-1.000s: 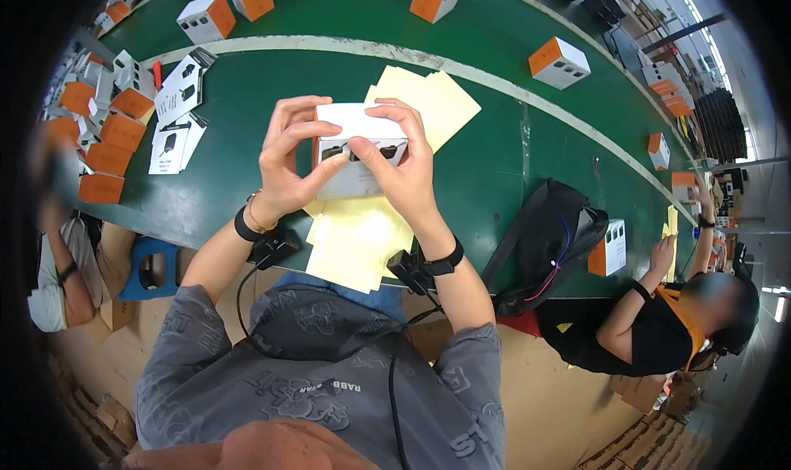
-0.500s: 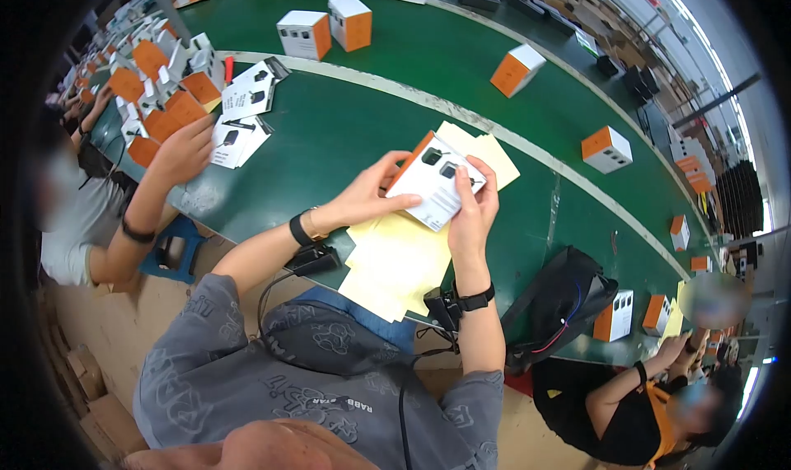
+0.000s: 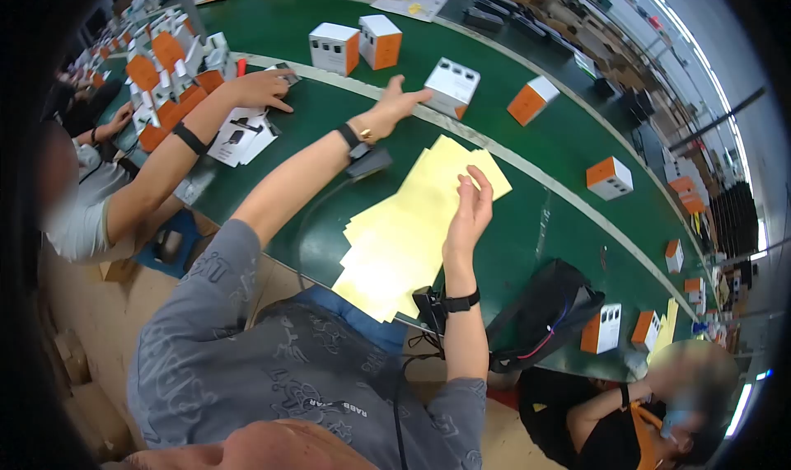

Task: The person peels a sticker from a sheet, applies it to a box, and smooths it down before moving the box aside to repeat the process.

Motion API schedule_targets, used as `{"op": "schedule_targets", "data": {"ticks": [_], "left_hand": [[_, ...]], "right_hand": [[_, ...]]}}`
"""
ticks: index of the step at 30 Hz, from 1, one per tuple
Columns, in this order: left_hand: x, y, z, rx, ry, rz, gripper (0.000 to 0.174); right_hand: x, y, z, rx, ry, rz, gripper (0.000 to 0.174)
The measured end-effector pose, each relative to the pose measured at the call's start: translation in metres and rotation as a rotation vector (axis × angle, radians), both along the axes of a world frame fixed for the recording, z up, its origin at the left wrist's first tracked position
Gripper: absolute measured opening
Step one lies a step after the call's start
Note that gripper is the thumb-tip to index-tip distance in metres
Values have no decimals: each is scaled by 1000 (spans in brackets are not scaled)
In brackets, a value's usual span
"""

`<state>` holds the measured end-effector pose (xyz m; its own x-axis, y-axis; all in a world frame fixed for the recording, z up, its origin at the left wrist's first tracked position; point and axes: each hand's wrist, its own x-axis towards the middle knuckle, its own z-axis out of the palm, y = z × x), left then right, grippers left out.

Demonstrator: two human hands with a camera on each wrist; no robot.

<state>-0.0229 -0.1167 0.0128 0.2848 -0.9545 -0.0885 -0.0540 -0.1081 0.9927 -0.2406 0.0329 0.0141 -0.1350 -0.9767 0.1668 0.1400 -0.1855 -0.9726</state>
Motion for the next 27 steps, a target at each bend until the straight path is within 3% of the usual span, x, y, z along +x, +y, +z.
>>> {"op": "schedule_targets", "data": {"ticks": [1, 2, 5, 7, 8, 11, 12, 13, 14, 16, 17, 19, 23, 27], "left_hand": [[2, 9, 8, -34, -341, 38, 92], [4, 29, 14, -133, -180, -141, 86], [10, 87, 17, -276, -415, -635, 73], [7, 127, 18, -295, -550, -756, 77], [4, 141, 23, -284, -572, -800, 83], [8, 150, -13, -334, -735, -809, 97], [9, 151, -12, -330, -728, -815, 97], [11, 153, -10, -309, -785, -802, 96], [14, 155, -9, -286, -845, -784, 95], [18, 155, -12, -309, -882, -771, 91], [19, 157, -14, -336, -922, -762, 87], [19, 156, -19, -407, -970, -751, 79], [23, 156, -31, -655, -970, -660, 77], [23, 158, -36, -641, -927, -623, 76]], "right_hand": [[-3, -1, -3, 20, -4, 6, 32], [-5, -1, 3, 38, -10, -13, 30], [-16, -5, 8, -17, 39, 0, 25], [-19, -5, 10, -58, 38, -6, 20], [-20, -5, 12, -77, 175, -11, 18], [-17, -6, 12, -123, 350, -51, 15], [-20, -6, 14, -109, 524, 18, 16], [-22, -5, 16, -94, 699, 93, 17], [-22, -3, 16, -90, 702, 100, 17], [-19, 4, 15, 1, 881, 312, 21], [-16, 10, 16, -2, 878, 325, 21], [-3, 18, 18, -162, 1130, 295, 24], [6, 21, 22, -227, 1213, 337, 20], [10, 19, 18, -304, 1251, 357, 16]]}}
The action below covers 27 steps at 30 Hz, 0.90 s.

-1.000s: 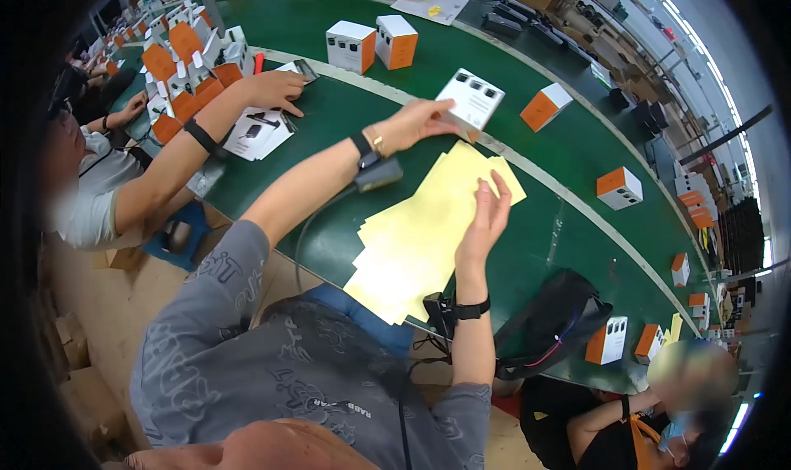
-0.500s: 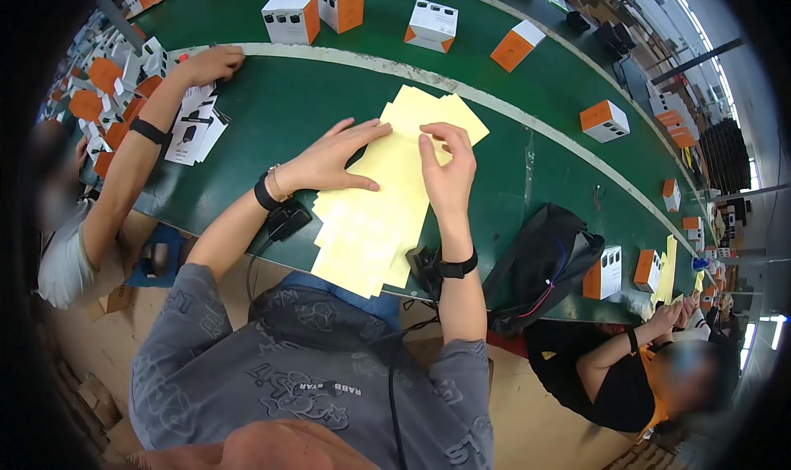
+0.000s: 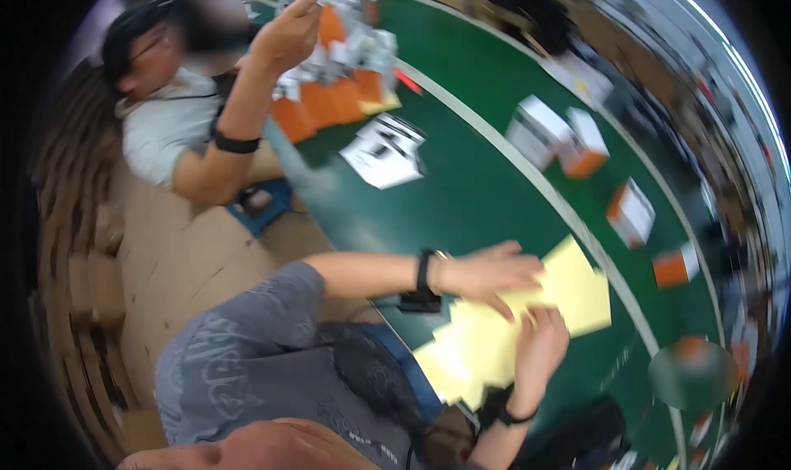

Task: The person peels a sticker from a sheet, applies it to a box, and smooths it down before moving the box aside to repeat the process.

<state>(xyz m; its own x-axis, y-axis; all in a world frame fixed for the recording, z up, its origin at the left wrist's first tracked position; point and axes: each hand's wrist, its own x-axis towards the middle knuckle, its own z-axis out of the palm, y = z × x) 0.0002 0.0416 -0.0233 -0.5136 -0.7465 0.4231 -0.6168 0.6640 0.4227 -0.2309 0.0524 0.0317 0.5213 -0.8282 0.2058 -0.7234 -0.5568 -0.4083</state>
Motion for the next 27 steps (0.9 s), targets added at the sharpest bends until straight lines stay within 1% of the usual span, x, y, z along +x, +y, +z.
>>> {"op": "schedule_targets", "data": {"ticks": [1, 3, 4, 5, 7, 11, 13, 14, 19, 22, 25, 27], "left_hand": [[-2, -1, -9, -24, -6, 1, 79], [-1, -1, -4, 136, -53, -15, 84], [0, -1, -8, 178, -48, -18, 85], [-1, -1, -13, 181, -33, -8, 85], [1, 0, -12, 179, -21, -1, 85], [3, 1, -12, 225, -19, -5, 85], [5, 1, -13, 251, -5, -3, 85], [5, 0, -13, 247, -10, -1, 85], [6, -2, -13, 263, -13, -9, 88], [6, -1, -12, 268, -1, -4, 88], [8, -2, -11, 260, -1, -6, 88], [8, -2, -11, 262, -1, -6, 88]], "right_hand": [[0, -1, -3, 24, -2, 2, 16], [4, -2, -8, 57, 17, -8, 17], [5, -2, -11, 67, 44, -20, 18], [8, -3, -13, 57, 29, 1, 18], [11, -3, -15, 63, 108, -29, 18], [14, -4, -21, 58, 115, -11, 17], [19, 0, -21, 35, -35, -65, 14], [18, -1, -22, 32, -40, -63, 14], [18, -3, -20, 13, 115, -52, 11], [20, -4, -23, -29, 150, -35, 10], [25, -2, -19, 5, 133, -65, 8], [26, 0, -20, -15, 99, -67, 8]]}}
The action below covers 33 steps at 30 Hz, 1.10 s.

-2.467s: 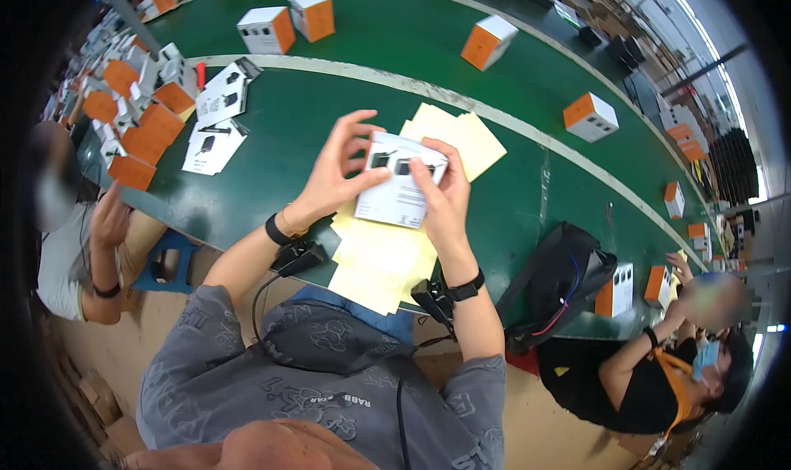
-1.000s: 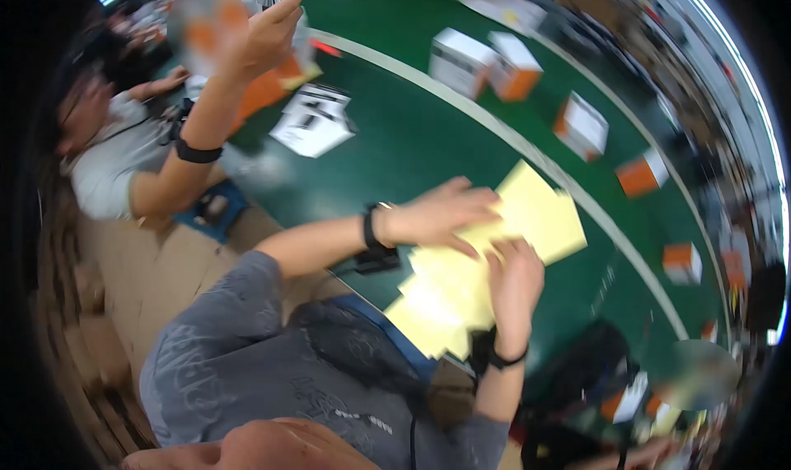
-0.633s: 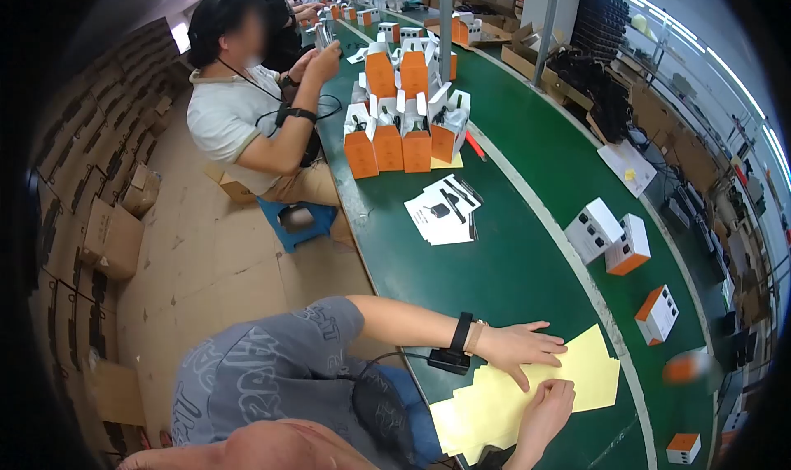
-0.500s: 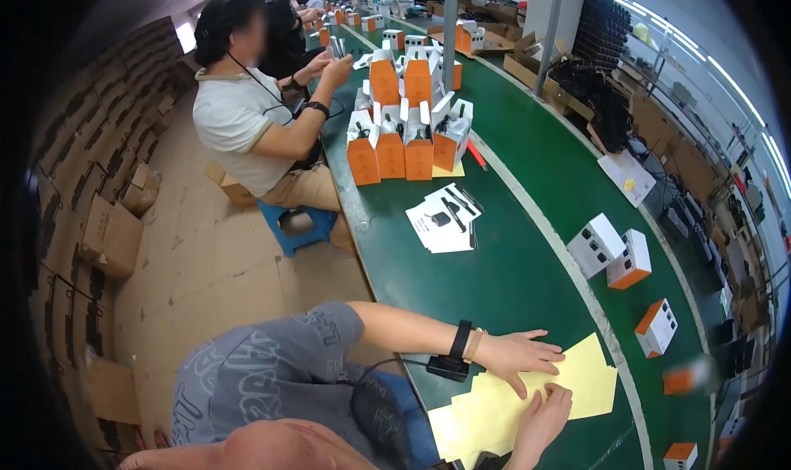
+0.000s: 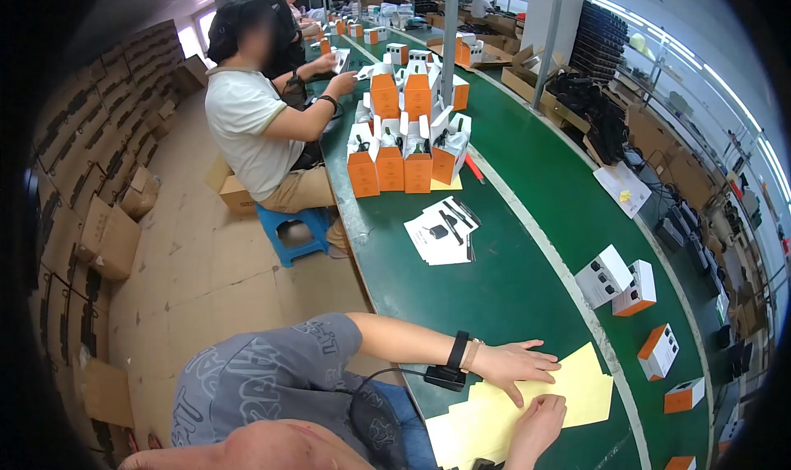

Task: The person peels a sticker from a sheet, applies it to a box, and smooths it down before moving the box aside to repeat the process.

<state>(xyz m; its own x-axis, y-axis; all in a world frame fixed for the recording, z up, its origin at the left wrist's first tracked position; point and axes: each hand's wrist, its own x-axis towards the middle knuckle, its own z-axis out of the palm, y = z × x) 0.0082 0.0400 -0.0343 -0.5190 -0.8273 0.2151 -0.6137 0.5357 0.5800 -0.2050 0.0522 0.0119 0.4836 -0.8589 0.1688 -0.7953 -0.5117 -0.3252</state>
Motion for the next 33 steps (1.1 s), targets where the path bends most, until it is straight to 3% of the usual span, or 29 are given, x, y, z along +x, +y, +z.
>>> {"op": "schedule_targets", "data": {"ticks": [8, 23, 27, 29, 33], "left_hand": [[2, 0, 2, 7, -3, 5, 87], [36, -12, -7, 16, -25, -3, 89], [41, -16, -13, -1, 11, -11, 78], [6, -15, -10, -41, 9, -34, 65], [6, -10, 4, 6, 22, -65, 62]], "right_hand": [[-1, -2, -5, -92, -7, 36, 6], [26, -19, -11, 73, -43, 30, 18], [31, -25, -13, 127, -104, 34, 15], [-9, -29, -25, 122, -137, 78, 13], [-6, -14, -1, 109, -207, 28, 17]]}}
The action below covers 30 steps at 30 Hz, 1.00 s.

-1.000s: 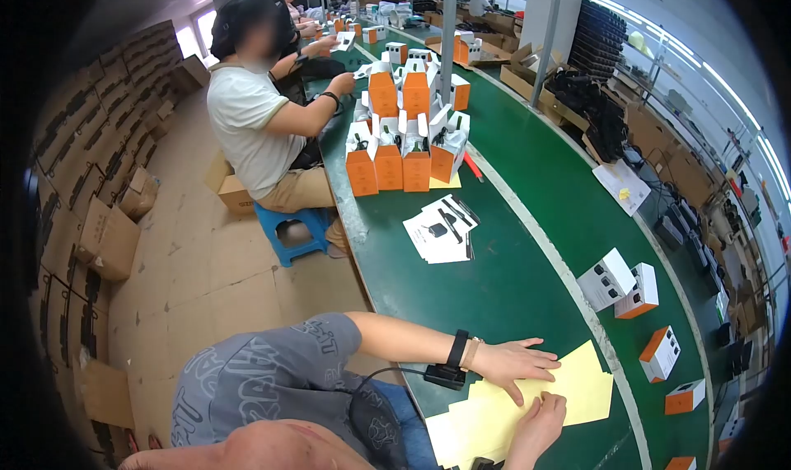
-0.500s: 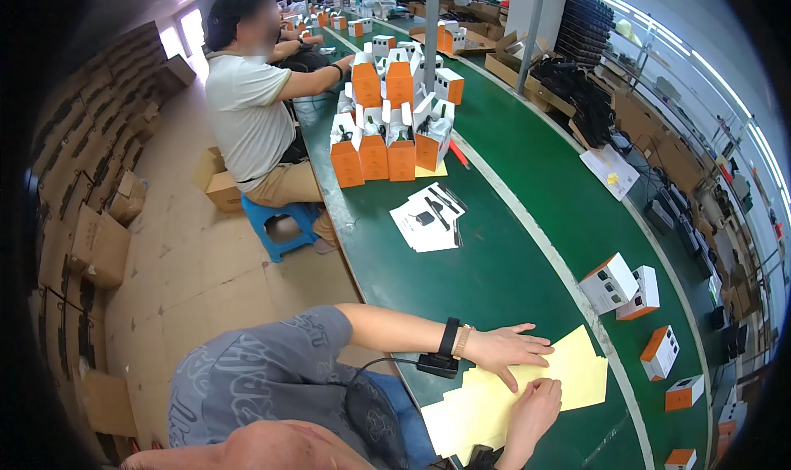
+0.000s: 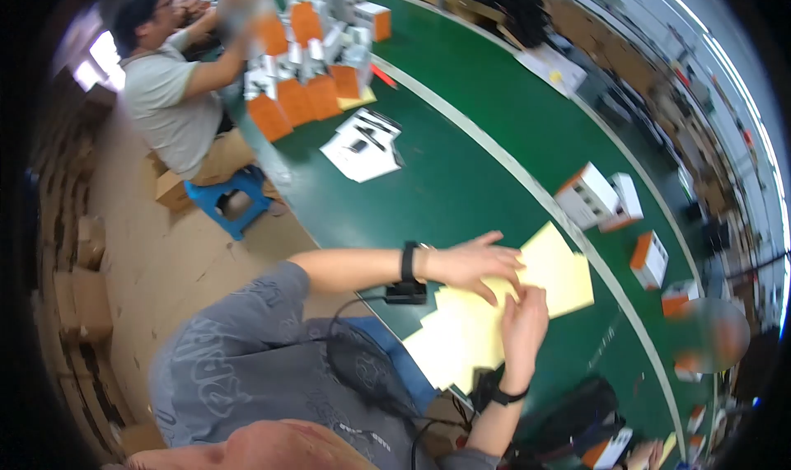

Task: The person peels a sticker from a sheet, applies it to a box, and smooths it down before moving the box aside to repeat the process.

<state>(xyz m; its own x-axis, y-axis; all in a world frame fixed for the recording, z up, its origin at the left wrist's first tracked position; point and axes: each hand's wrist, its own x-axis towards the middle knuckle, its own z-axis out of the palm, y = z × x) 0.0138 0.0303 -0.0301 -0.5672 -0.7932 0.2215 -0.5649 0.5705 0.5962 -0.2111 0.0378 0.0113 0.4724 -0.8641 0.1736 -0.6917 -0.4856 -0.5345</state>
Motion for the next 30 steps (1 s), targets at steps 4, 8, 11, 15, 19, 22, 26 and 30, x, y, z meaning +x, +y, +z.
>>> {"op": "schedule_targets", "data": {"ticks": [4, 8, 11, 15, 19, 22, 26, 30], "left_hand": [[1, 3, -5, 25, 88, 66, 70], [3, 4, 0, 42, 37, 38, 60], [3, 1, -1, 78, 25, 14, 49], [2, 2, 8, 170, 61, 23, 37], [2, 1, 8, 176, 95, 29, 29], [1, 0, 8, 211, 89, 41, 26], [2, -1, 8, 226, 105, 52, 27], [0, -1, 16, 287, 124, 99, 35]], "right_hand": [[4, -2, 4, 15, 12, 24, 13], [4, -5, -6, -39, 11, 29, 8], [6, -10, -15, -12, 16, 22, 8], [4, -10, -11, -31, -2, 80, 9], [-2, -13, -8, 163, -98, -9, 13], [-4, -13, 3, 199, -152, -46, 17], [-3, -11, 12, 239, -17, -7, 30], [-4, -15, 3, 208, 8, 12, 28]]}}
